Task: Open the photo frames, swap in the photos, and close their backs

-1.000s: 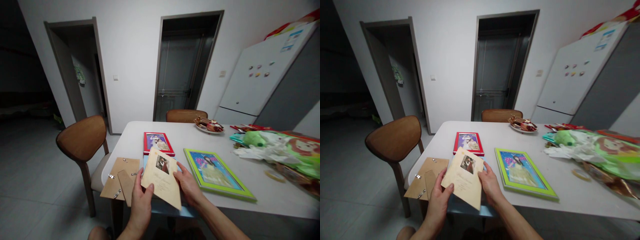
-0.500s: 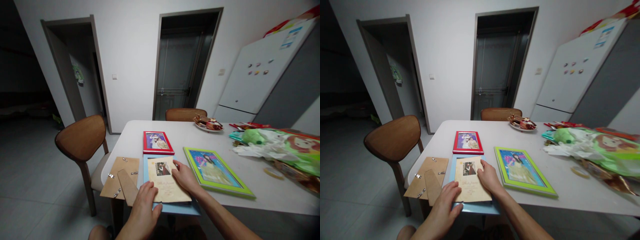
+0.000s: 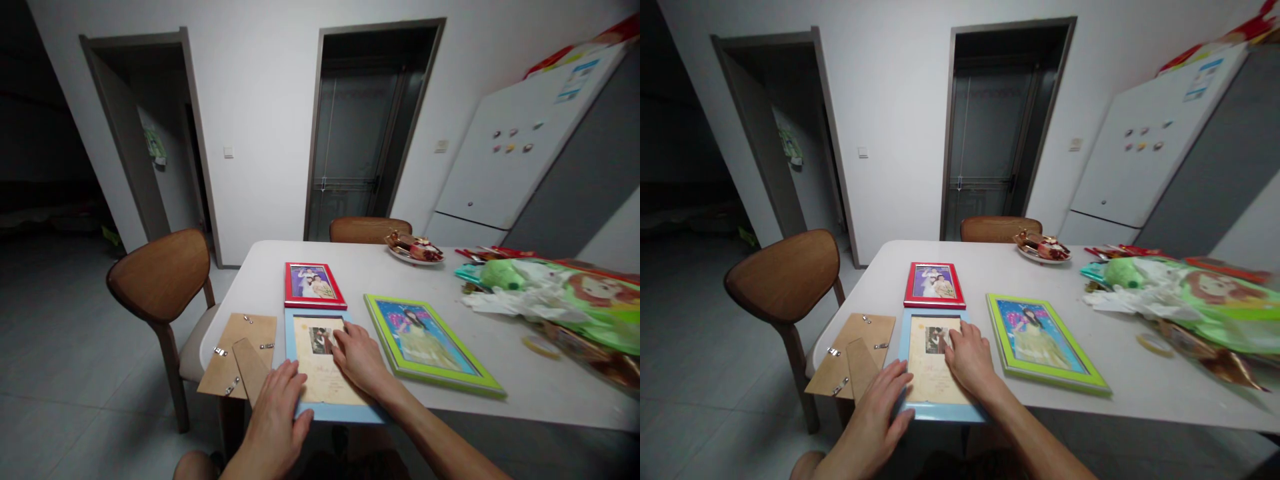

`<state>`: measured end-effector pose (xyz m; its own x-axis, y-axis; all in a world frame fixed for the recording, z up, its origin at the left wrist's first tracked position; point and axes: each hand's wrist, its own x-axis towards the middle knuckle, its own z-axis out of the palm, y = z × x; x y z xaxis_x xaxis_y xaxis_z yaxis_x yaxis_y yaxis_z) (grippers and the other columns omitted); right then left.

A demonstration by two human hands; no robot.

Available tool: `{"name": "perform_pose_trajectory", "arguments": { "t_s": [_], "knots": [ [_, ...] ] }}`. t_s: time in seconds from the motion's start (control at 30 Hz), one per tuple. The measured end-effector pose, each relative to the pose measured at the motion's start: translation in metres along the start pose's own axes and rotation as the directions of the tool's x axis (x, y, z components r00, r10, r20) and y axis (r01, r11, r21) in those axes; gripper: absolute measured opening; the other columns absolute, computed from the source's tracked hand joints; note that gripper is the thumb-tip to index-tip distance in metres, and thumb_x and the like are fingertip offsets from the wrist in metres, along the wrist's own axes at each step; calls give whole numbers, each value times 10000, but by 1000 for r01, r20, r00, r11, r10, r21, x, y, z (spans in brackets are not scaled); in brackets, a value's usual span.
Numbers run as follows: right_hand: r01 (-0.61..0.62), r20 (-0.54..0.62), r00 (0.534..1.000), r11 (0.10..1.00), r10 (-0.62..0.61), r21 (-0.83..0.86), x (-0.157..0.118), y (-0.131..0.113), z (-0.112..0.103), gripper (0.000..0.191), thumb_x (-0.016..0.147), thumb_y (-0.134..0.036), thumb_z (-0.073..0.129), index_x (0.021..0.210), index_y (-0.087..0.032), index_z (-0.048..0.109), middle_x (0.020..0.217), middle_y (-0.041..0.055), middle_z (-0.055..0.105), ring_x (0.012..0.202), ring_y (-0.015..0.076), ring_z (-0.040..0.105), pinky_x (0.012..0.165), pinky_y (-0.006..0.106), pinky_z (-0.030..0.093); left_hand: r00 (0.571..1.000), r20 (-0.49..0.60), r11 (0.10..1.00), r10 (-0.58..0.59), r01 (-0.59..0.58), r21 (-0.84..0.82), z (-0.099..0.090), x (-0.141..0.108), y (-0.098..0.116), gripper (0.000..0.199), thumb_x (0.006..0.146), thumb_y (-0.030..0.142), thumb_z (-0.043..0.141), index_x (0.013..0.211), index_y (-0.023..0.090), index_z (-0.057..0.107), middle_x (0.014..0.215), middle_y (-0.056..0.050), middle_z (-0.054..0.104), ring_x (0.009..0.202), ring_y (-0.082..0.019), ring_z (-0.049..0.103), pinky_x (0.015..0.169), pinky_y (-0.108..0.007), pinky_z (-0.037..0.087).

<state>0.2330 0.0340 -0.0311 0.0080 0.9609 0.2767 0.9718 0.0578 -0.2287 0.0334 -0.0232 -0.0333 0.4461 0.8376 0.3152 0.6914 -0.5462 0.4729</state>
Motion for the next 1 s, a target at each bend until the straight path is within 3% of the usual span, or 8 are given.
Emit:
{"name": "perform_pose_trajectory", "arguments": {
  "t_s": [0.13,0.27,0.37,0.47,0.57,0.7,0.83,1.0],
  "knots": [
    [82,29,996,986,-87,147,-4,-18,-10,296,768,-271,428,1005,-164,568,1145,119,486,1041,227,416,844,331,306,995,-51,994,-84,87,72,-29,-19,-43,575,620,156,564,1174,223,428,1307,-89,371,1206,-258,308,978,-472,271],
    [273,59,951,912,-305,307,-13,-63,-15,323,755,-299,455,1026,-162,564,1054,97,545,984,208,444,854,331,293,960,-138,934,-245,272,231,-48,-32,-88,582,574,168,590,1142,178,464,1272,-120,410,1189,-298,325,958,-492,273],
    [352,118,907,881,-405,316,-20,-101,-8,367,720,-413,488,1011,-199,555,951,77,572,910,224,460,800,363,305,942,-184,918,-280,319,236,-48,-33,-105,499,603,173,550,1094,109,493,1199,-144,479,1125,-273,414,937,-421,337],
    [373,146,896,889,-420,267,-26,-124,3,493,621,-511,554,1004,-201,537,929,87,548,883,250,449,777,398,302,945,-226,939,-236,282,196,-45,-31,-109,436,610,157,522,1045,133,515,1105,-104,554,1048,-239,485,903,-377,386],
    [341,110,915,891,-388,299,-28,-130,8,519,595,-374,607,1079,-227,490,962,82,509,885,239,443,768,380,322,933,-283,951,-221,271,151,-47,-29,-104,408,598,168,545,1006,173,530,1033,-70,594,983,-237,525,862,-383,421],
    [314,3,936,838,-352,446,-31,-112,-6,496,616,-221,559,1105,-233,474,990,70,485,915,208,436,793,344,349,929,-309,969,-202,235,74,-54,-23,-81,400,572,187,618,966,165,553,972,-78,615,928,-248,550,828,-391,448],
    [346,-60,930,806,-364,481,-40,-72,-32,413,618,-158,519,1028,-212,518,993,66,488,935,197,443,840,363,351,960,-251,992,-128,128,-14,-51,-12,-41,439,576,117,641,997,177,530,1013,-74,597,953,-227,529,844,-386,440],
    [262,0,957,861,-291,436,-53,-15,-51,344,637,-164,490,974,-190,555,1031,87,504,975,207,463,859,381,368,996,-78,995,-35,28,-95,-25,8,2,407,613,80,630,988,185,514,1029,-57,581,947,-199,508,849,-347,427]
  ]
}}
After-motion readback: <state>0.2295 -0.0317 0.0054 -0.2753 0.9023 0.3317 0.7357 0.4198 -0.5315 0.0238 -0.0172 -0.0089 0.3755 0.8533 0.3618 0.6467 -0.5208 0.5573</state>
